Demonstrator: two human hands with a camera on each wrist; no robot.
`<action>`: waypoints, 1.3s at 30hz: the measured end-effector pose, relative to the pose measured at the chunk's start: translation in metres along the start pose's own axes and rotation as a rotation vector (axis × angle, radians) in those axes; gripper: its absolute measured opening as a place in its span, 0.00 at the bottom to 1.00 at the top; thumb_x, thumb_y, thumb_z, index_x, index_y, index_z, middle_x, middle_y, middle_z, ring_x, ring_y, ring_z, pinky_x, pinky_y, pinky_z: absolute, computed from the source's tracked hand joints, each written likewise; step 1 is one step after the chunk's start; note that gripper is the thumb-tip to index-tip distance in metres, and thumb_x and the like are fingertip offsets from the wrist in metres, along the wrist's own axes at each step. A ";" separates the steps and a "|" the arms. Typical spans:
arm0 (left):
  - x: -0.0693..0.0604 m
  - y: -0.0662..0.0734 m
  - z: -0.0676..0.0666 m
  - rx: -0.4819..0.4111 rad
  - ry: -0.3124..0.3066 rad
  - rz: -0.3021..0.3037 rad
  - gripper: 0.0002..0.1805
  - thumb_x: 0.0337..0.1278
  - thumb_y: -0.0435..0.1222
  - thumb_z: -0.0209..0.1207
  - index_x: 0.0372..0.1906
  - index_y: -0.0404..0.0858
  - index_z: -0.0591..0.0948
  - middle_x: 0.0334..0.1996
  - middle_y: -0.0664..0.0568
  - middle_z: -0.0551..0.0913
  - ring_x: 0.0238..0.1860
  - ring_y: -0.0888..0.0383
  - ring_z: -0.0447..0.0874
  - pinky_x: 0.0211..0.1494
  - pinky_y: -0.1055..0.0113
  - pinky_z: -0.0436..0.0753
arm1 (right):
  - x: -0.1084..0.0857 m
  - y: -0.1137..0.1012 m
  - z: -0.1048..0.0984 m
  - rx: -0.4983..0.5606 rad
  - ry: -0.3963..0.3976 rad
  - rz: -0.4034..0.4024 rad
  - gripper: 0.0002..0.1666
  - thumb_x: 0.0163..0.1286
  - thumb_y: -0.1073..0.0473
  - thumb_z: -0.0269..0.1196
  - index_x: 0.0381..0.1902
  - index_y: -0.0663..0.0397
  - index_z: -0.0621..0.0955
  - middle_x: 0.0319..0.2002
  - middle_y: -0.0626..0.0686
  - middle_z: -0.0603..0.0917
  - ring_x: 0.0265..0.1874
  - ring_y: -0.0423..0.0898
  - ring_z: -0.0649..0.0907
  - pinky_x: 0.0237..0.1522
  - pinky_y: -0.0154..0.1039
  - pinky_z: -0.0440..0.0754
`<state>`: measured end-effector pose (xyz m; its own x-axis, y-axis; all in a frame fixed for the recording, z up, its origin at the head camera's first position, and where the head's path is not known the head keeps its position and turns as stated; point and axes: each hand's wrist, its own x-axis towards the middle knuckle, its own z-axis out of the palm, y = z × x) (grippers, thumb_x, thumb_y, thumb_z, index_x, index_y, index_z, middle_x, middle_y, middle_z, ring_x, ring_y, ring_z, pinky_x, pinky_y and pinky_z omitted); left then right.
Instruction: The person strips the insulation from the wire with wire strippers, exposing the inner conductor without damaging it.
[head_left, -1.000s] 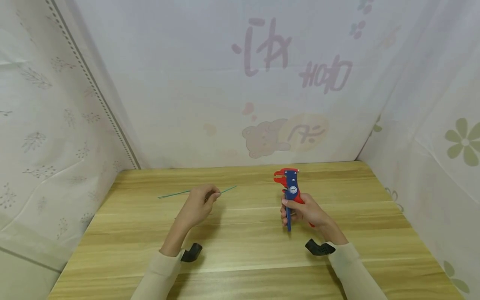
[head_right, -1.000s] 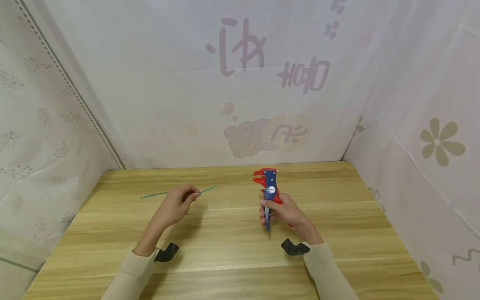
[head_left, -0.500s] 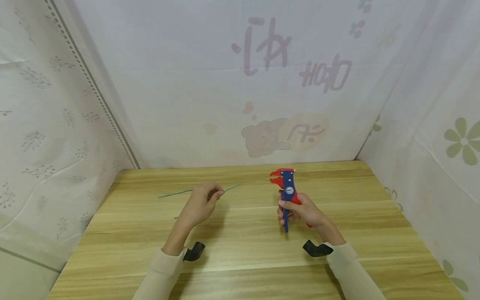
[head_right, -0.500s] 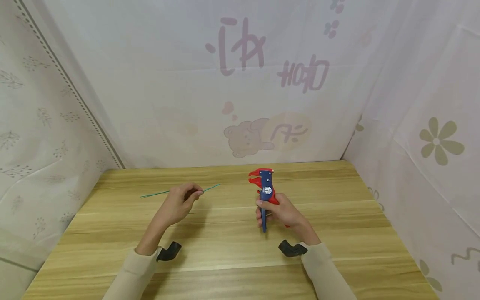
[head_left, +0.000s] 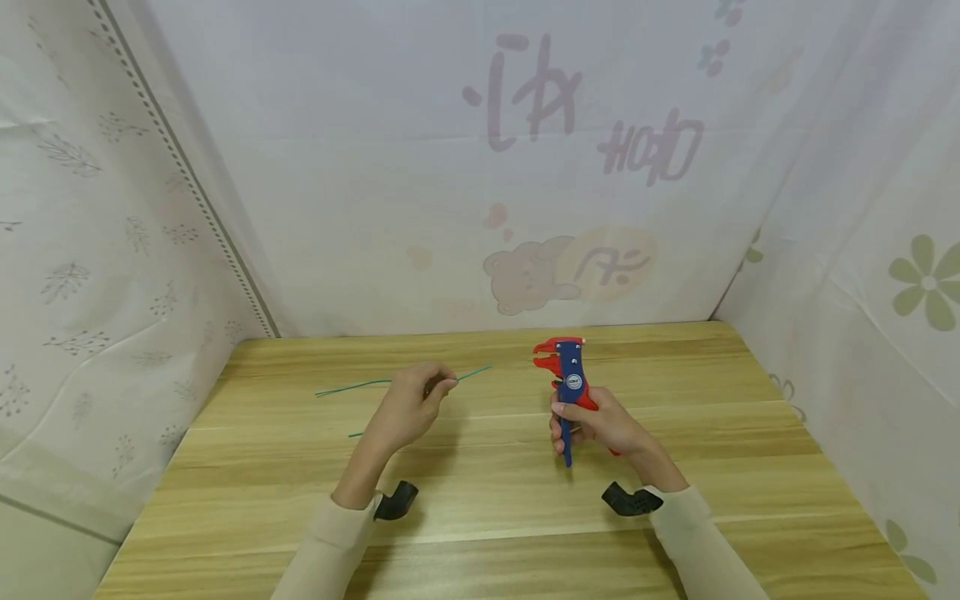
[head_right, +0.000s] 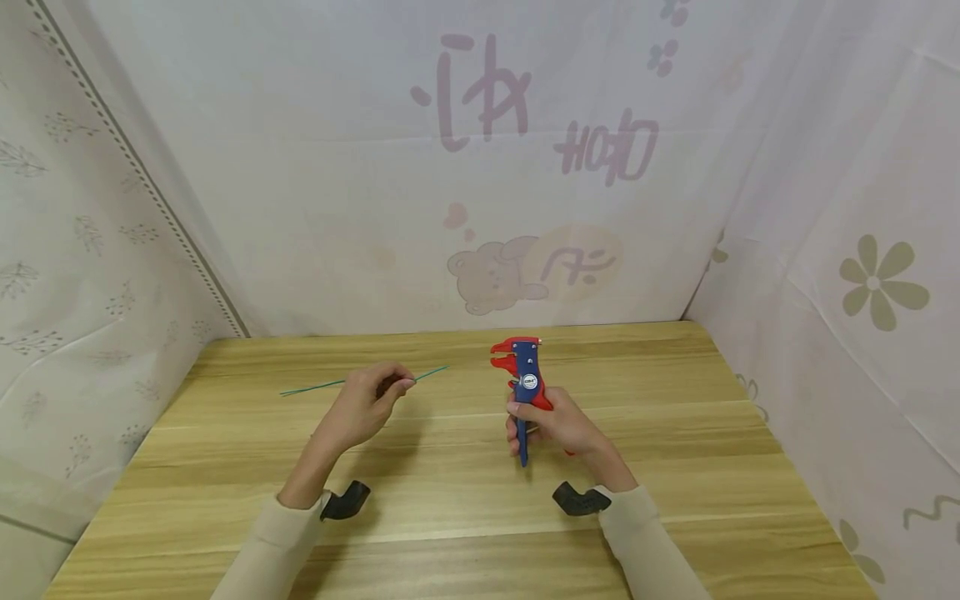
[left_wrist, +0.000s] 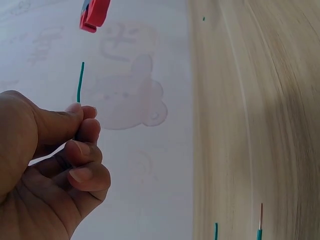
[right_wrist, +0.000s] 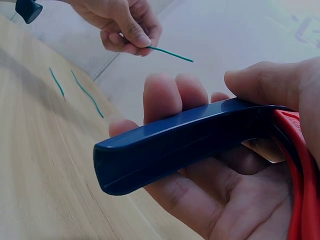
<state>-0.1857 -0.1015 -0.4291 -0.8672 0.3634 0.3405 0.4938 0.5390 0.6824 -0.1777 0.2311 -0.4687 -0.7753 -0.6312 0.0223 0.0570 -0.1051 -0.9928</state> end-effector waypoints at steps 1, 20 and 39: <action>0.000 0.001 0.000 -0.002 -0.002 0.004 0.05 0.72 0.32 0.59 0.41 0.37 0.85 0.29 0.54 0.83 0.24 0.65 0.70 0.29 0.71 0.75 | 0.000 0.000 0.000 0.001 -0.002 -0.002 0.08 0.82 0.61 0.52 0.50 0.62 0.72 0.31 0.53 0.85 0.29 0.47 0.88 0.39 0.50 0.90; 0.002 0.013 0.006 -0.037 0.003 0.067 0.05 0.72 0.30 0.59 0.42 0.36 0.85 0.26 0.55 0.81 0.22 0.66 0.69 0.25 0.72 0.73 | 0.001 -0.002 0.012 0.009 -0.030 0.007 0.09 0.83 0.61 0.52 0.50 0.63 0.71 0.31 0.53 0.85 0.28 0.47 0.88 0.39 0.50 0.90; 0.002 0.020 0.010 -0.055 0.012 0.077 0.04 0.71 0.30 0.60 0.41 0.38 0.85 0.28 0.55 0.81 0.22 0.65 0.70 0.26 0.72 0.73 | 0.006 0.000 0.020 -0.002 -0.073 0.002 0.07 0.83 0.61 0.52 0.50 0.61 0.73 0.32 0.52 0.85 0.29 0.46 0.88 0.40 0.51 0.90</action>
<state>-0.1767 -0.0827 -0.4209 -0.8277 0.3928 0.4008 0.5550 0.4672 0.6883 -0.1695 0.2121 -0.4659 -0.7270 -0.6861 0.0285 0.0571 -0.1017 -0.9932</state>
